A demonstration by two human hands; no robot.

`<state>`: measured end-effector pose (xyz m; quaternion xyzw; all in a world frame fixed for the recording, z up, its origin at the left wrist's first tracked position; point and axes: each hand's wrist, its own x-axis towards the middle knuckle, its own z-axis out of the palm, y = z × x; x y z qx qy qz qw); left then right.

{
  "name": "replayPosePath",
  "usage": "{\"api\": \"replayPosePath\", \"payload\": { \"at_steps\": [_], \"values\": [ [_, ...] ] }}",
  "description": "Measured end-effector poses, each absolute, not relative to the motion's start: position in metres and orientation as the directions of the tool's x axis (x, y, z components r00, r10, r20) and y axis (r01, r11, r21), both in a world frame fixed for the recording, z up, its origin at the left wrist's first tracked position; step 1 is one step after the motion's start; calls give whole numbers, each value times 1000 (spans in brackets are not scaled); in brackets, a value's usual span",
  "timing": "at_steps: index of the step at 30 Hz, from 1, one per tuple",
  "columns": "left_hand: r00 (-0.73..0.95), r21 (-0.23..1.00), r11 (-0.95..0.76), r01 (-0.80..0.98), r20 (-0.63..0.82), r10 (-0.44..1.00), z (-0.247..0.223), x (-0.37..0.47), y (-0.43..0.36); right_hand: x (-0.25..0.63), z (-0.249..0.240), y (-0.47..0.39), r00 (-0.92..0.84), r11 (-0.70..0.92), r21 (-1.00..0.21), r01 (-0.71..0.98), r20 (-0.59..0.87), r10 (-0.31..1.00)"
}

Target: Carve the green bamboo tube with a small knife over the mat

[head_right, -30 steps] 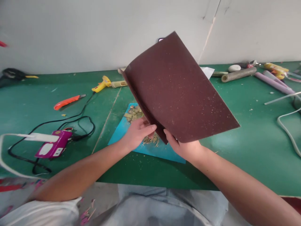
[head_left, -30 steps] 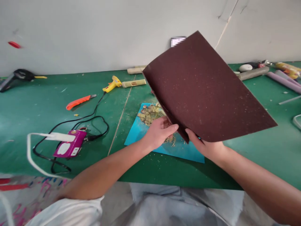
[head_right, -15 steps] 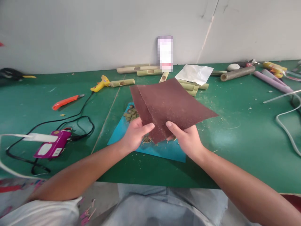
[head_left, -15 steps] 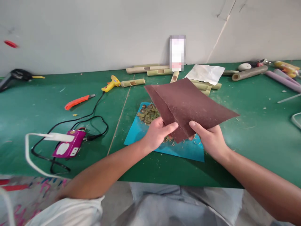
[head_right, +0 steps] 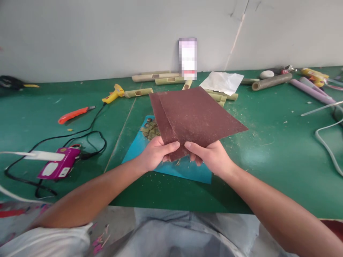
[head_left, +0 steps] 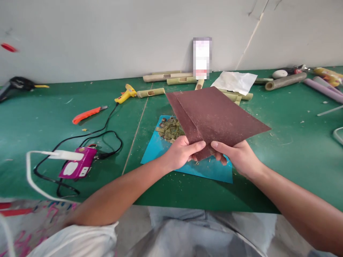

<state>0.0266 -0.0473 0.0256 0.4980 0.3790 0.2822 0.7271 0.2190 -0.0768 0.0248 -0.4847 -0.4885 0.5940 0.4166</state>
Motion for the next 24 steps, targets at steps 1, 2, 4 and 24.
{"api": "replayPosePath", "payload": {
  "at_steps": [1, 2, 4, 24],
  "values": [
    [555, 938, 347, -23, -277, 785, 26, 25, -47, 220, 26, -76, -189, -187, -982, -32, -178, 966],
    [554, 940, 340, -7, -280, 784, 26, 24, -46, 222, 26, -76, -190, -199, -979, -47, -187, 964],
    [546, 952, 302, 52, -281, 790, 26, 20, -46, 226, 27, -74, -176, -216, -974, -66, -202, 963],
    [206, 963, 250, -104, -225, 952, 13, 7, -24, 226, 2, -69, 154, -131, -979, -159, -155, 976]
  ]
}}
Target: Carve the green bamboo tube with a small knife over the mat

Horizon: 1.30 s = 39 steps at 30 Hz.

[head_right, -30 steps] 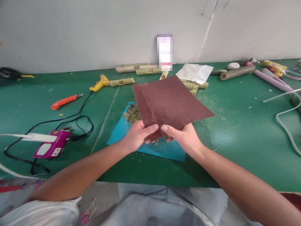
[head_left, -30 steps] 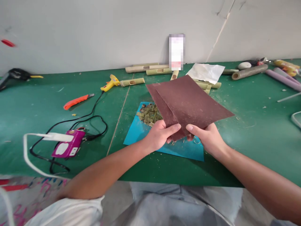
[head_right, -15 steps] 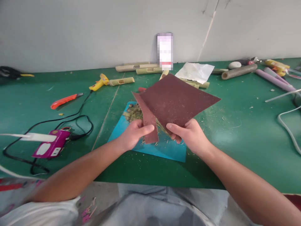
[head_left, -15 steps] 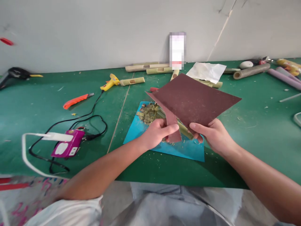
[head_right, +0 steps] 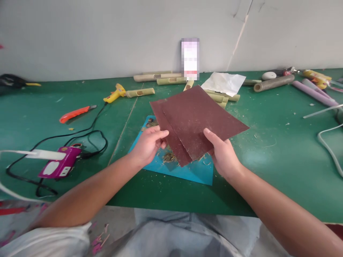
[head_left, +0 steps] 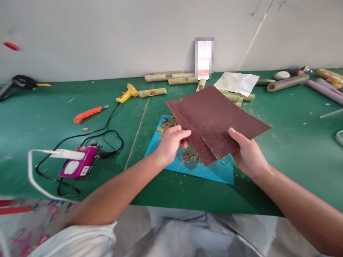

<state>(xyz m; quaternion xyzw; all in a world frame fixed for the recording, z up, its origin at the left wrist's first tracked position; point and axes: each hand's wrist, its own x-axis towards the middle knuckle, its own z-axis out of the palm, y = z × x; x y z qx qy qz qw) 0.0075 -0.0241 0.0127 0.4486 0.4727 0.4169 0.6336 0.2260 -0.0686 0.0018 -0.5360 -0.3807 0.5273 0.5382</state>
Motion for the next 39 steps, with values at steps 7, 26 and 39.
{"api": "replayPosePath", "payload": {
  "at_steps": [7, 26, 39],
  "values": [
    [240, 958, 274, -86, -247, 939, 24, 6, -24, 232, 4, -63, 246, -98, -967, -236, -157, 956],
    [329, 963, 228, -142, -172, 929, 22, 10, -32, 250, -4, -62, 222, 61, -997, -43, 50, 974],
    [426, 939, 292, -183, -192, 884, 26, 12, -33, 247, 4, -62, 179, 23, -985, -174, -9, 984]
  ]
}}
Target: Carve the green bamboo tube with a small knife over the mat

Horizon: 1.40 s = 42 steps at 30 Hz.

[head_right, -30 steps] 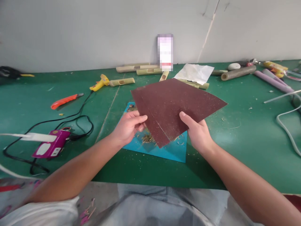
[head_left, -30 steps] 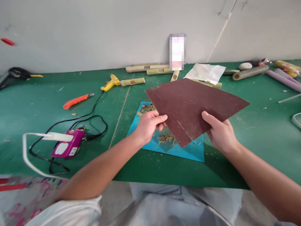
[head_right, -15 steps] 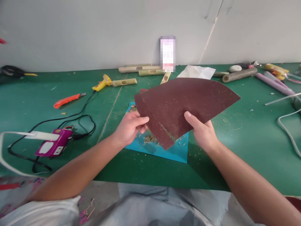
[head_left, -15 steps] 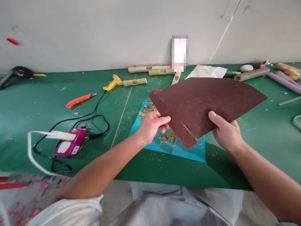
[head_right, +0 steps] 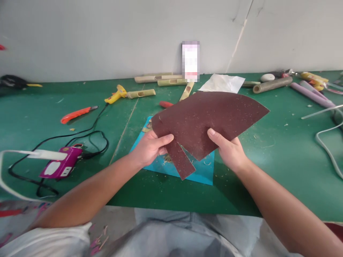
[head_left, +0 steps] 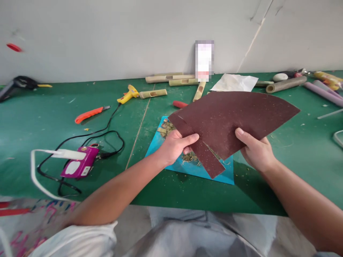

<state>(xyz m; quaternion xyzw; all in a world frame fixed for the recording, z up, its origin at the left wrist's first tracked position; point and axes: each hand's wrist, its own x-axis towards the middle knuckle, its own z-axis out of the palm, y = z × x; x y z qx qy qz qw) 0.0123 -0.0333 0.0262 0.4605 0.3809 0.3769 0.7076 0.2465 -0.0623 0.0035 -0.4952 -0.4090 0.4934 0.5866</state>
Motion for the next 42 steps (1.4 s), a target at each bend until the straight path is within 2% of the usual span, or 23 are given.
{"api": "replayPosePath", "payload": {
  "at_steps": [3, 5, 9, 13, 16, 18, 23, 28, 31, 37, 42],
  "values": [
    [446, 939, 299, -169, -198, 873, 27, 9, -32, 245, 9, -60, 238, 34, -969, -245, -26, 971],
    [473, 950, 294, -109, -211, 856, 27, 6, -33, 247, 13, -56, 306, 73, -959, -275, -16, 952],
    [465, 976, 219, -2, -193, 864, 28, 2, -33, 252, 17, -52, 335, 90, -956, -280, -9, 942],
    [303, 974, 187, -130, -140, 942, 26, 4, -29, 253, 18, -55, 325, 58, -954, -293, -42, 945],
    [142, 951, 187, -247, -155, 978, 24, 4, -21, 255, 17, -56, 320, 67, -952, -298, -34, 947],
    [109, 942, 208, -262, -185, 977, 24, 2, -17, 256, 16, -57, 306, 68, -951, -301, -28, 951],
    [128, 954, 218, -208, -195, 972, 28, 0, -16, 260, 17, -59, 277, 62, -948, -312, -28, 960],
    [131, 969, 179, -172, -157, 979, 37, -1, -21, 262, 21, -55, 325, 95, -952, -291, -5, 946],
    [145, 959, 209, -191, -183, 972, 39, -3, -20, 265, 26, -51, 353, 121, -946, -299, 8, 936],
    [95, 953, 228, -198, -212, 973, 41, -11, -15, 281, 37, -40, 441, 336, -901, -275, 192, 877],
    [188, 950, 275, -149, -246, 951, 37, -12, -11, 289, 33, -41, 346, 318, -908, -272, 216, 913]
  ]
}}
